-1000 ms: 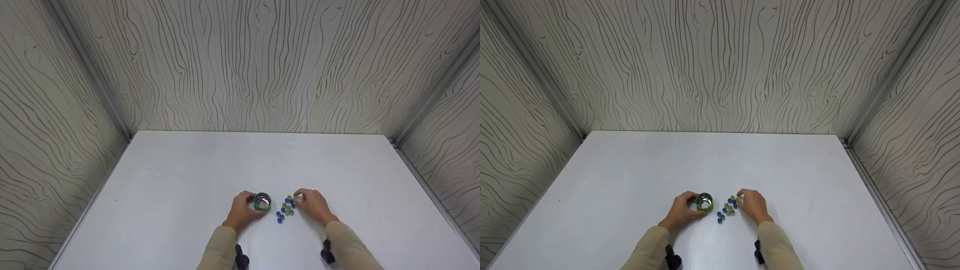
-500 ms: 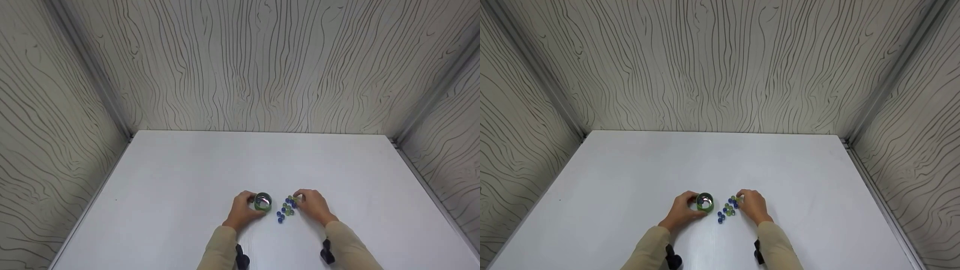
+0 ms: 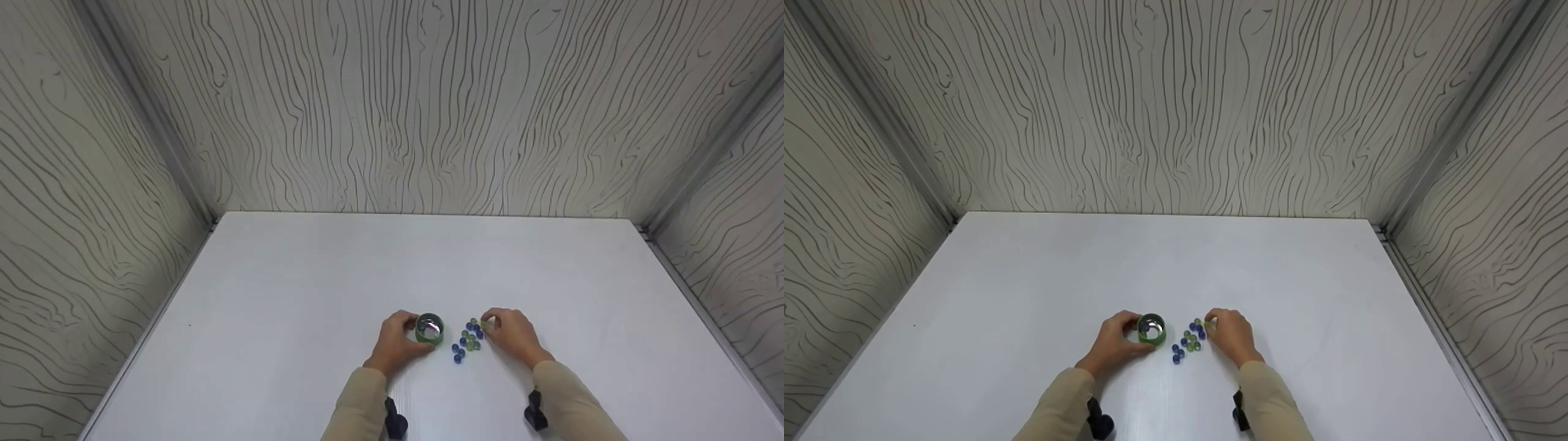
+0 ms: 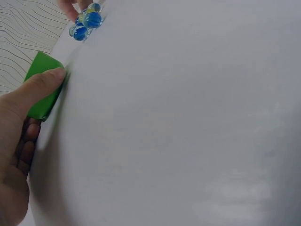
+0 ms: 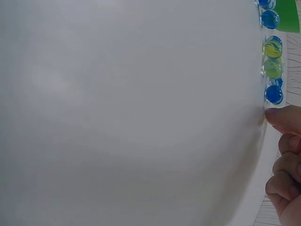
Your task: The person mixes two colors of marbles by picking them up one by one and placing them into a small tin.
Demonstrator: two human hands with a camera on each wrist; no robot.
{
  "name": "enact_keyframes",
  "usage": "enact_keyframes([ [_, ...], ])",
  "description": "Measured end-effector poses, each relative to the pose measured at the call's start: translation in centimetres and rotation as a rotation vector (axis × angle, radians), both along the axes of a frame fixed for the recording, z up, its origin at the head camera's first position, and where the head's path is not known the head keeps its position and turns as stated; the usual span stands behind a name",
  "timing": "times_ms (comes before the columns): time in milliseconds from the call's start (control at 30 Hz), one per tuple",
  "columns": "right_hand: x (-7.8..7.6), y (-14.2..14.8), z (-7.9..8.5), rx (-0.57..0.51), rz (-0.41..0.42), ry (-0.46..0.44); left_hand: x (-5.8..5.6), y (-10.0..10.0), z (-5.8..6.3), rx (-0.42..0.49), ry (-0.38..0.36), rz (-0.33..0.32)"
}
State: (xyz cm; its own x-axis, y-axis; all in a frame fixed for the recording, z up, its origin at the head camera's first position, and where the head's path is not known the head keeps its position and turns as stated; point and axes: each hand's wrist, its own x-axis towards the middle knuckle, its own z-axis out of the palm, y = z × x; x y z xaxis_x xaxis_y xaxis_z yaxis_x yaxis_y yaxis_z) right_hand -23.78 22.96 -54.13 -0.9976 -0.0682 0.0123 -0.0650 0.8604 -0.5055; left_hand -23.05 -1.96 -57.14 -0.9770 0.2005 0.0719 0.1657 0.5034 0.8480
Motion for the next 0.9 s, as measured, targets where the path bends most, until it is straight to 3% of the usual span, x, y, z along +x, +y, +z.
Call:
enact_keyframes([
  [633, 0.28, 0.32, 0.12, -0.012, -0.032, -0.031, 0.09, 0.08, 0.08, 0.005, 0.009, 0.004],
  [900, 0.51, 0.61, -0.18, -0.073, 0.022, 0.072, 0.04, 0.03, 0.04, 0.024, -0.017, -0.003],
])
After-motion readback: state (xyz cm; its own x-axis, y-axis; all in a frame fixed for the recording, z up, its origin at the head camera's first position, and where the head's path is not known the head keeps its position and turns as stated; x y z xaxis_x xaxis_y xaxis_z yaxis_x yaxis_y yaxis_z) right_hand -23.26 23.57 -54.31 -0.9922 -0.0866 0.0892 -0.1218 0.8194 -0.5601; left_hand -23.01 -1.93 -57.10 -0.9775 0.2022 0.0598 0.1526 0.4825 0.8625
